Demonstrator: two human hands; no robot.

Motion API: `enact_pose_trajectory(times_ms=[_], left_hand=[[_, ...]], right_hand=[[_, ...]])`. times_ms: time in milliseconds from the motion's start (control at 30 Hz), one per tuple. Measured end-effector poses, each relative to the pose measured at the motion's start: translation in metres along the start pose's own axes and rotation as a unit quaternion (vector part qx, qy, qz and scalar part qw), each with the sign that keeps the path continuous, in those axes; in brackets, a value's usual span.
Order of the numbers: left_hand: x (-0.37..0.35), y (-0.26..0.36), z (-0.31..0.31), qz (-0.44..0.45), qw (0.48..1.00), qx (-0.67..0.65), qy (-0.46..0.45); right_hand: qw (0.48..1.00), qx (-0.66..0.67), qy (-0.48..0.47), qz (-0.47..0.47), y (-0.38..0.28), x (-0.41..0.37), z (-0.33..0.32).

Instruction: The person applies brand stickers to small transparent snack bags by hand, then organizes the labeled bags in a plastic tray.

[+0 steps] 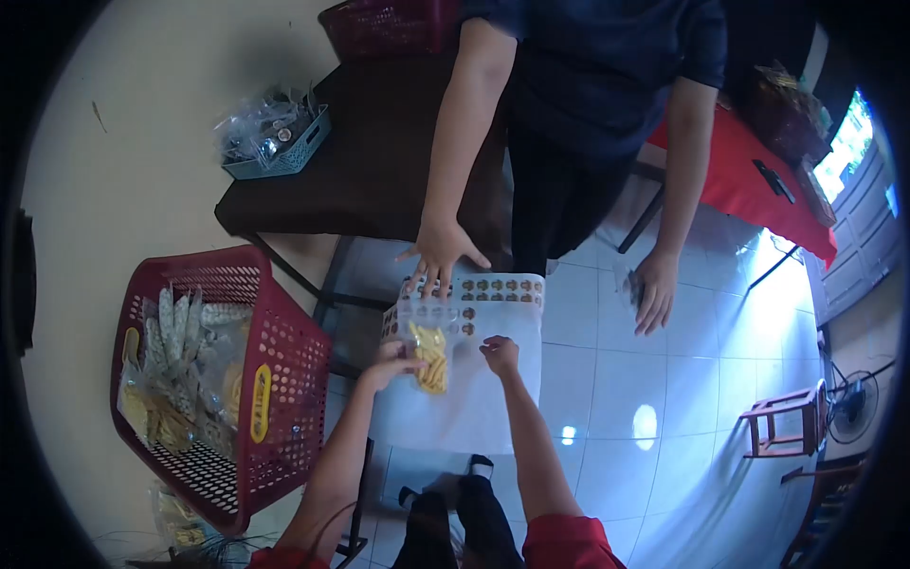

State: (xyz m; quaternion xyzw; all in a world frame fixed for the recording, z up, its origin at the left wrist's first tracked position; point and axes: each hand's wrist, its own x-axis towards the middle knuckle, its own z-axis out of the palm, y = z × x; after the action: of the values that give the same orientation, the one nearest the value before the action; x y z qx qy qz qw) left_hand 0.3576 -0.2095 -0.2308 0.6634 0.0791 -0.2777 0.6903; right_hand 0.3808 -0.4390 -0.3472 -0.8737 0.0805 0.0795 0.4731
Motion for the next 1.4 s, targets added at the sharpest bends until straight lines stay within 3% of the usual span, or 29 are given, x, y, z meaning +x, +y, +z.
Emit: enact_pose_trajectory(times_ms=[133,367,600,700,867,1200,1267,1333,1400], left_hand=[[0.003,-0.045,-0.027,-0.008,0.994,-0.097,0.046],[-0.004,-0.089,-0.048,-0.036,0.984,-0.127,0.12],[-0.011,-0.096,-0.038,-0.002,0.984,-0.145,0.107],[-0.025,-0.106,-0.023,0.014,0.981,-0.16,0.11],[-0.043,-0.127,-0.013,0.012,0.981,-0.174,0.089],[-0.072,-0.15,0.005,0.018,0.965,-0.241,0.107],[-0.079,-0.145,0.009,0.022,0.964,-0.245,0.105],[-0.086,-0.126,0.014,-0.003,0.965,-0.224,0.138],[-0.087,-0.126,0.018,0.011,0.965,-0.218,0.145]], right_hand=[[0.983,-0.114,0.142,0.028,0.0,0.025,0.039],[0.963,-0.171,0.208,0.026,-0.001,0.042,0.069],[0.964,-0.191,0.178,0.045,-0.014,0.05,0.078],[0.96,-0.206,0.122,0.144,-0.024,0.061,0.077],[0.969,-0.167,0.052,0.176,-0.016,0.076,0.072],[0.984,-0.145,0.05,0.092,0.002,0.066,0.076],[0.998,-0.015,0.034,0.059,0.016,0.063,0.08],[0.996,0.008,0.09,0.025,0.011,0.046,0.08],[0.983,0.113,0.136,-0.057,0.007,0.029,0.079]])
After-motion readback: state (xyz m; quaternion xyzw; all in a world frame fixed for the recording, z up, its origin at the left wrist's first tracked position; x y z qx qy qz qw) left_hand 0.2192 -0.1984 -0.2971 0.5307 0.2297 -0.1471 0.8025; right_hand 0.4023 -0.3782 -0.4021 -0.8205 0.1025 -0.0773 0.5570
